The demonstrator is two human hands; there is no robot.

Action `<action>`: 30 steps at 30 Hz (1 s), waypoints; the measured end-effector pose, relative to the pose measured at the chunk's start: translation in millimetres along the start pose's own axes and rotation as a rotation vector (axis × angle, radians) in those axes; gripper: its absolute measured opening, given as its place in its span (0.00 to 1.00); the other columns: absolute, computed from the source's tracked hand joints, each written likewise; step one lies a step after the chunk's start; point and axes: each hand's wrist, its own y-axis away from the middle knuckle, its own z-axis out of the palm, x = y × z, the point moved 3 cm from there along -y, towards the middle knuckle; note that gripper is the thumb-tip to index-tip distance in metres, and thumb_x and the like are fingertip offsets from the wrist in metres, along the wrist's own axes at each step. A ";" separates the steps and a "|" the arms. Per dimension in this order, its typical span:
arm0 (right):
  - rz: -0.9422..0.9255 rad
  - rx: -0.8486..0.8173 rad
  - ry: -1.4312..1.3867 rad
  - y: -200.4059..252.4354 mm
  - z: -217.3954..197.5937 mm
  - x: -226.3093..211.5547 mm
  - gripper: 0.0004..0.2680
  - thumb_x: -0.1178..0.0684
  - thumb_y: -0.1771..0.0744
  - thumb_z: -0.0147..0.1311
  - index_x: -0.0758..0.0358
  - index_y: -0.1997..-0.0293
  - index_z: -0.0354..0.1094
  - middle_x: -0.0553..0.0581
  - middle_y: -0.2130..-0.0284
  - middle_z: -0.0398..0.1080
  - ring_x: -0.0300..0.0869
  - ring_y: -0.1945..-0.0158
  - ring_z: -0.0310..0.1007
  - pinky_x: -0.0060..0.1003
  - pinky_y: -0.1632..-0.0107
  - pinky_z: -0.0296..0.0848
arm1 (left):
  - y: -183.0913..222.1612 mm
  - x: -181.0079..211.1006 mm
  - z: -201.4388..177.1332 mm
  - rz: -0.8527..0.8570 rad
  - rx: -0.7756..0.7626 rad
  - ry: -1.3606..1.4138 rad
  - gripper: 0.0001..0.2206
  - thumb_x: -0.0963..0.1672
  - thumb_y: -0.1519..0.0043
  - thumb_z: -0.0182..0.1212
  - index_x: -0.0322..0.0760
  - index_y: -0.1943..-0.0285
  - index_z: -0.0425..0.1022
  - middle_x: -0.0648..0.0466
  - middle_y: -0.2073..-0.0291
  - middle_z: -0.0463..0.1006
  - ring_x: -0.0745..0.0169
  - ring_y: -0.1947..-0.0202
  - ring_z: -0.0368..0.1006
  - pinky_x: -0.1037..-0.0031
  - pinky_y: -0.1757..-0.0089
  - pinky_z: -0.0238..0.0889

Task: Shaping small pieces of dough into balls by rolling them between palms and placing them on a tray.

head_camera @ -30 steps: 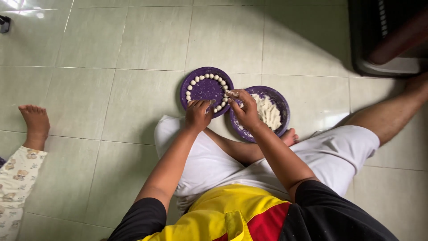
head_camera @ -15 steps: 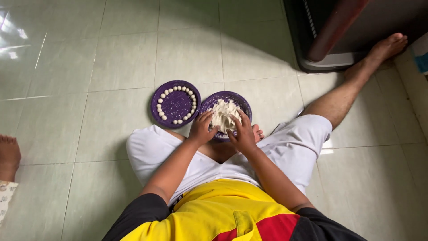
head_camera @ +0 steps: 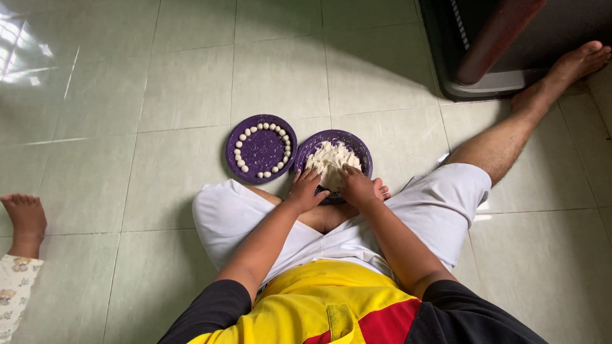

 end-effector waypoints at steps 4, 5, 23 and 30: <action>0.036 0.038 -0.007 -5.3 4.1 5.7 0.23 0.46 0.37 0.63 0.44 0.33 0.64 0.55 0.33 0.60 0.57 0.33 0.66 0.56 0.44 0.78 | -4.3 -11.1 9.0 -0.048 -0.057 -0.050 0.31 0.59 0.38 0.56 0.40 0.33 0.70 0.46 0.28 0.64 0.44 0.30 0.61 0.43 0.31 0.41; 0.039 0.056 0.014 -4.6 6.3 7.1 0.22 0.46 0.36 0.62 0.42 0.34 0.65 0.54 0.32 0.59 0.57 0.32 0.64 0.56 0.45 0.79 | -3.7 -9.5 8.7 -0.050 -0.075 -0.053 0.30 0.59 0.38 0.56 0.41 0.33 0.71 0.45 0.28 0.63 0.44 0.30 0.61 0.43 0.31 0.41; 0.006 0.131 0.024 -8.0 14.9 11.4 0.23 0.49 0.36 0.63 0.37 0.32 0.63 0.57 0.37 0.64 0.60 0.33 0.65 0.54 0.39 0.75 | -2.3 1.6 -6.1 -0.081 -0.155 -0.044 0.33 0.60 0.39 0.55 0.40 0.32 0.72 0.45 0.24 0.57 0.43 0.27 0.56 0.43 0.30 0.34; -0.008 0.118 0.158 -15.6 24.7 14.1 0.29 0.41 0.39 0.68 0.32 0.29 0.60 0.56 0.34 0.62 0.58 0.32 0.64 0.55 0.40 0.75 | -2.0 2.0 -7.4 -0.091 -0.166 -0.015 0.33 0.61 0.39 0.55 0.40 0.32 0.71 0.45 0.24 0.56 0.43 0.26 0.55 0.43 0.30 0.33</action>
